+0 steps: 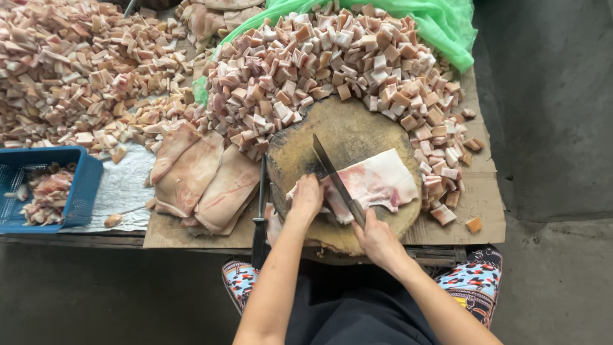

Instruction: The person uses a cleaver to slice and dice large pieces of pork belly into small cubes on a wooden cutting board. The diced meat is pushed aside to form a growing pile while new slices are taken from a stack of raw meat.

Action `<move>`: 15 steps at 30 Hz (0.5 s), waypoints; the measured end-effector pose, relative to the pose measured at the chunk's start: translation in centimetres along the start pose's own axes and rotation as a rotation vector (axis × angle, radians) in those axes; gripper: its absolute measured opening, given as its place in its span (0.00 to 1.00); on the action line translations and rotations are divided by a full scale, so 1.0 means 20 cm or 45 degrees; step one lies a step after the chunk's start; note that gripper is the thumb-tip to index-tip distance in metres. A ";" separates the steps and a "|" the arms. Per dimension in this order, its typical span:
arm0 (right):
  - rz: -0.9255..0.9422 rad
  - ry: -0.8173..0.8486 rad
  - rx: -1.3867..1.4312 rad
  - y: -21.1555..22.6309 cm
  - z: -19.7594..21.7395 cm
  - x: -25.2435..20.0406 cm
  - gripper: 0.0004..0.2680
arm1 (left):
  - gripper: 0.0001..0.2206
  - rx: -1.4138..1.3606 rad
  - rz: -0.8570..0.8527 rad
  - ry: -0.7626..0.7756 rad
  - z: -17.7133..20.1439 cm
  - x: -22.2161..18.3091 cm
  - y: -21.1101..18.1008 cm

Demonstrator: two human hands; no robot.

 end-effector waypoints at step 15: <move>0.150 -0.028 0.214 0.23 0.18 0.30 0.17 | 0.07 -0.269 -0.029 0.058 0.11 -0.15 -0.17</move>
Point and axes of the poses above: each hand's wrist, its own x-axis towards the middle knuckle, its own z-axis out of the back of the hand, y = z × x, the point moved 1 cm from there along x, towards the middle knuckle, and after that the axes turned 4 degrees about y, right-handed, at the moved point
